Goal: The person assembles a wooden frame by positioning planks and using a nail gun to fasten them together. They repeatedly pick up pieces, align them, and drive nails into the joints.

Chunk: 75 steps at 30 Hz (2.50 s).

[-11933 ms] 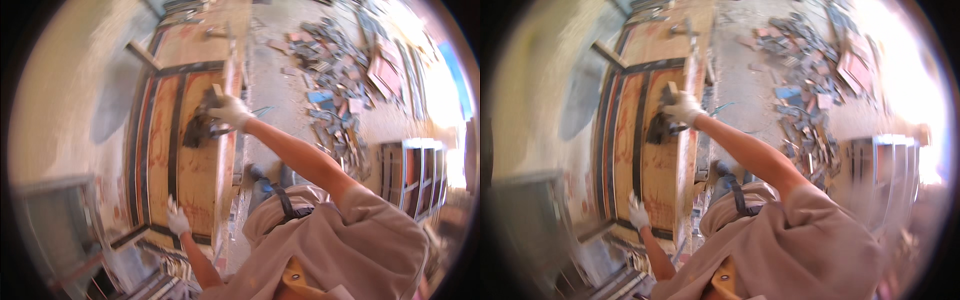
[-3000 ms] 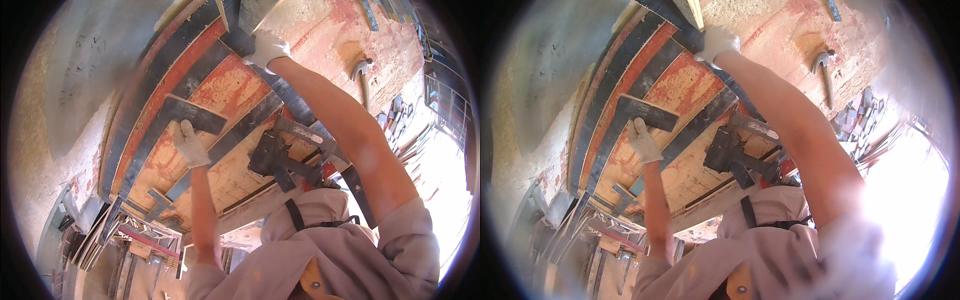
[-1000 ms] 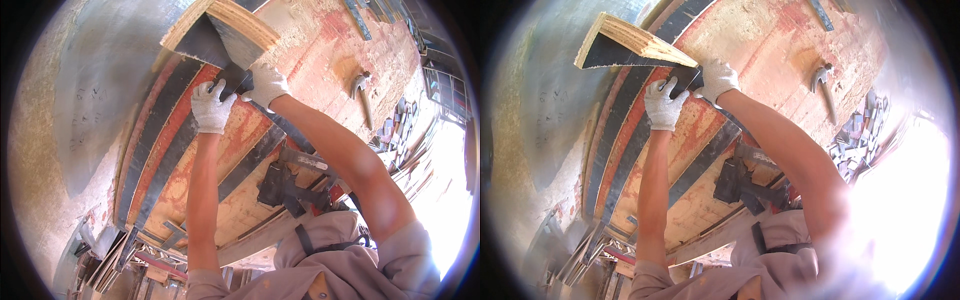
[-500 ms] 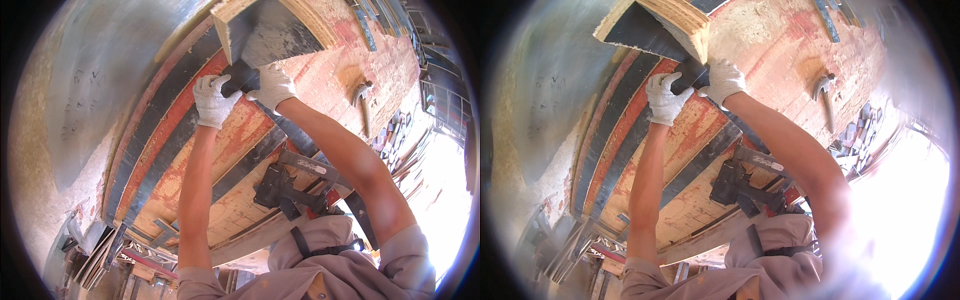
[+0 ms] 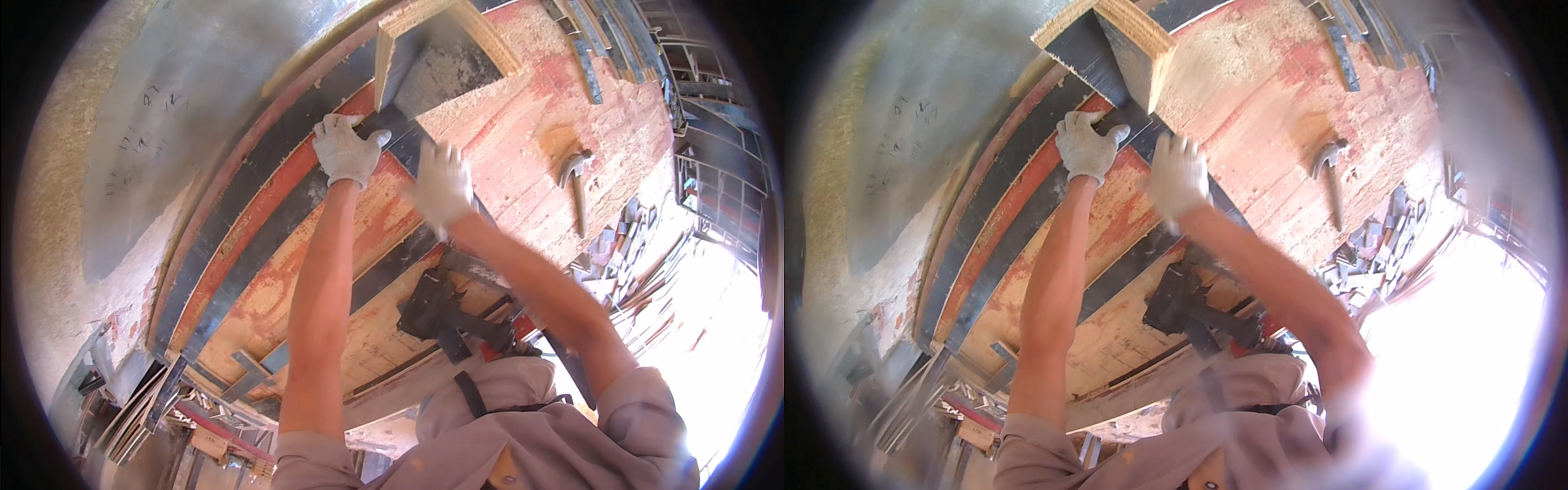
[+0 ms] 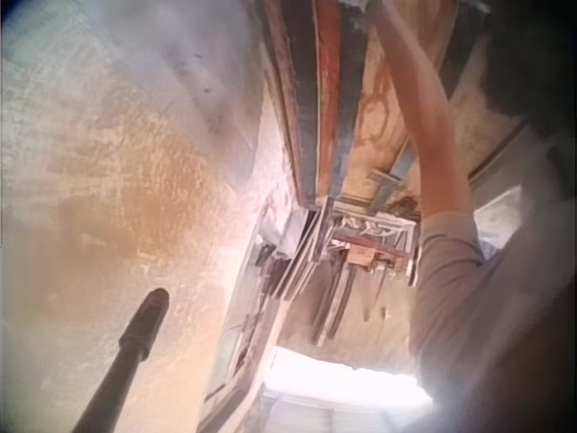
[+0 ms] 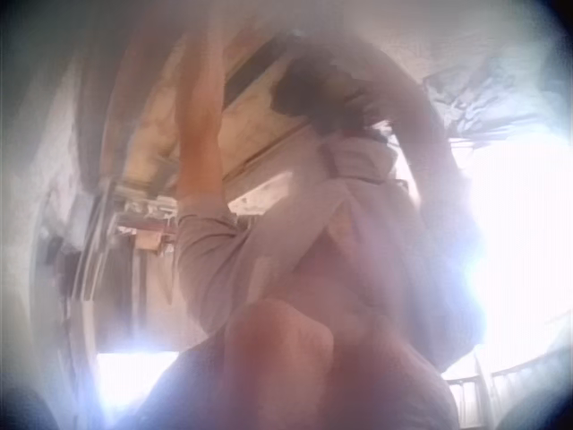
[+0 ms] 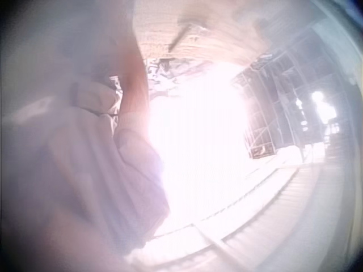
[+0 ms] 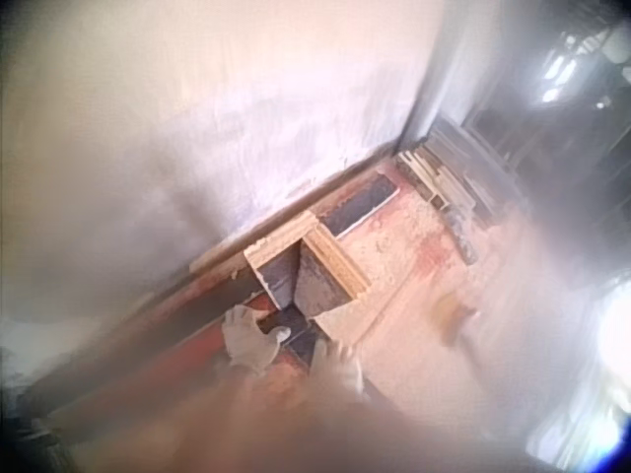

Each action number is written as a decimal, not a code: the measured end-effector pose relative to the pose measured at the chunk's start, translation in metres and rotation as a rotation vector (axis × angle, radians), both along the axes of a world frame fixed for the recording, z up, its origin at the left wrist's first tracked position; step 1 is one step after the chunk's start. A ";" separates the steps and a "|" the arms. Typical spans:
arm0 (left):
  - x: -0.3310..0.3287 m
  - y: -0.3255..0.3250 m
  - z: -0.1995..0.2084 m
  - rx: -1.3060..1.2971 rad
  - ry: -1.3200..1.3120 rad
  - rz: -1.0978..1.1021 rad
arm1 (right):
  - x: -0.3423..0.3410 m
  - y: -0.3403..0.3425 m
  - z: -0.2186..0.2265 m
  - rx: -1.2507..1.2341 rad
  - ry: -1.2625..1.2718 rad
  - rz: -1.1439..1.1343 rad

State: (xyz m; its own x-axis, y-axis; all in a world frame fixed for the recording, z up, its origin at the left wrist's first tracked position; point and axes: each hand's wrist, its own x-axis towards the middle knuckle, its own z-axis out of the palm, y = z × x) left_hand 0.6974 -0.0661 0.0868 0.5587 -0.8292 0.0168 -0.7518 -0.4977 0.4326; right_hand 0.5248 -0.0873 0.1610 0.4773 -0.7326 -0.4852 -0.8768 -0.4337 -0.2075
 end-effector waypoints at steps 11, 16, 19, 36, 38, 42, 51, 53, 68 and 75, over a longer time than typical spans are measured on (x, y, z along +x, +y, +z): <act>-0.001 0.004 -0.002 -0.010 0.020 0.008 | -0.165 0.224 0.006 0.236 0.331 0.106; -0.005 0.002 -0.011 -0.070 0.005 0.017 | -0.127 0.153 0.066 0.453 0.238 -0.013; -0.004 0.001 -0.012 -0.013 -0.011 0.063 | -0.118 0.116 0.102 0.512 -0.028 -0.067; -0.004 -0.004 -0.022 -0.173 -0.077 0.066 | -0.068 -0.018 0.045 0.101 -0.492 0.151; -0.002 0.000 -0.023 -0.185 -0.079 0.076 | -0.046 -0.023 0.065 0.115 -0.343 0.118; -0.001 -0.003 -0.034 -0.181 -0.141 0.096 | -0.038 -0.020 0.047 0.013 -0.269 0.170; 0.003 -0.003 -0.045 -0.233 -0.197 0.066 | -0.043 -0.019 0.028 0.046 -0.231 0.129; 0.003 -0.002 -0.047 -0.228 -0.223 0.061 | -0.043 -0.020 0.034 0.067 -0.209 0.146; -0.003 -0.006 -0.033 -0.209 -0.184 0.080 | -0.051 -0.024 0.056 0.064 -0.274 0.122; -0.002 -0.005 -0.034 -0.247 -0.169 0.062 | -0.058 -0.025 0.055 0.086 -0.250 0.169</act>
